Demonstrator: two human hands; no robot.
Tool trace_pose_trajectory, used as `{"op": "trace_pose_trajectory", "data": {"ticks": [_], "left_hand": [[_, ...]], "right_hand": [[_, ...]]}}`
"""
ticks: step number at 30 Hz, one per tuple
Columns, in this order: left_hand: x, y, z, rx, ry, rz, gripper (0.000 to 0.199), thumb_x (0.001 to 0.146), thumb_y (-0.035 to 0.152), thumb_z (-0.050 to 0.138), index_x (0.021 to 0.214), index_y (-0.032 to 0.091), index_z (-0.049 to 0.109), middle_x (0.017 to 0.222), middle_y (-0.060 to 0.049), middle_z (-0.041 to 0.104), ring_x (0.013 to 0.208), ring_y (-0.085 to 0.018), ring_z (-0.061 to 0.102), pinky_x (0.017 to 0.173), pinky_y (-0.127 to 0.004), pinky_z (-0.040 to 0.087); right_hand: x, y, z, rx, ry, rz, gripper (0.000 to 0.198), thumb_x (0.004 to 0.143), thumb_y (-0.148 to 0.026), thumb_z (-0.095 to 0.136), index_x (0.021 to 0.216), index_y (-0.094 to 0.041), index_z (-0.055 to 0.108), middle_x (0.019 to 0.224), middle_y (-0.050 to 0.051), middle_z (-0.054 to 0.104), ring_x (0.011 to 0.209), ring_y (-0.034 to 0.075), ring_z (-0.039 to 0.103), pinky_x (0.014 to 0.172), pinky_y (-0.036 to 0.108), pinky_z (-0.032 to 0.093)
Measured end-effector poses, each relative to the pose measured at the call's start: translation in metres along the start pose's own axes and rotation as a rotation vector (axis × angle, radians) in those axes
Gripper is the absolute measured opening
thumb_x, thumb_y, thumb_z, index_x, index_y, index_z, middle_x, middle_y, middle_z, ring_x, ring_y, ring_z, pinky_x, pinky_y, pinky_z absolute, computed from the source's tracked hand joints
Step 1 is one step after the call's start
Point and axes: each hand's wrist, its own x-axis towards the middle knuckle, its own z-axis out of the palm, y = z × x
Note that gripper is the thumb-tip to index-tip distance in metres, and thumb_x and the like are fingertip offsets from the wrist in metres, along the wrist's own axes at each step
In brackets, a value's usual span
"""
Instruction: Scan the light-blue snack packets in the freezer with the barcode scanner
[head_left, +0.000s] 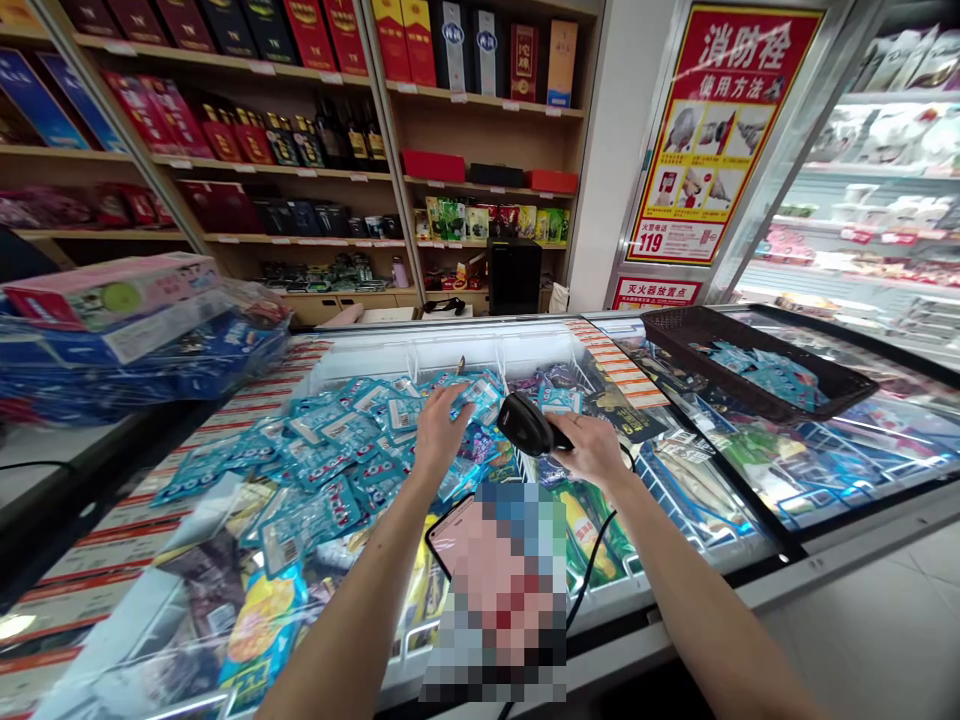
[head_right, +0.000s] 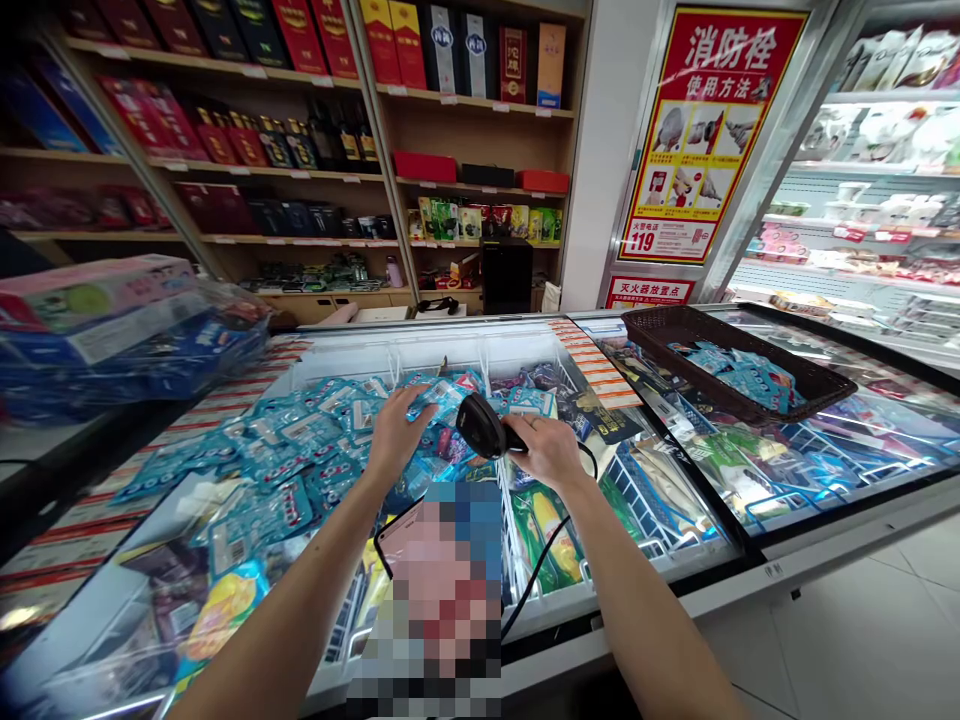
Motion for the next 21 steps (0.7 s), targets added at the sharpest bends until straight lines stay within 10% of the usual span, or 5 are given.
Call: {"op": "trace_pose_trajectory", "data": {"ticks": [21], "left_hand": [[-0.0012, 0.0051, 0.0004, 0.021, -0.061, 0.094, 0.03, 0.084, 0.029, 0.043, 0.112, 0.022, 0.05, 0.11, -0.005, 0.059, 0.104, -0.021, 0.053, 0.09, -0.035, 0.041]], "right_hand": [[-0.0003, -0.0001, 0.0006, -0.017, 0.021, -0.046, 0.038, 0.079, -0.031, 0.057, 0.116, -0.022, 0.056, 0.093, 0.004, 0.067, 0.079, 0.017, 0.06, 0.071, 0.025, 0.041]]}}
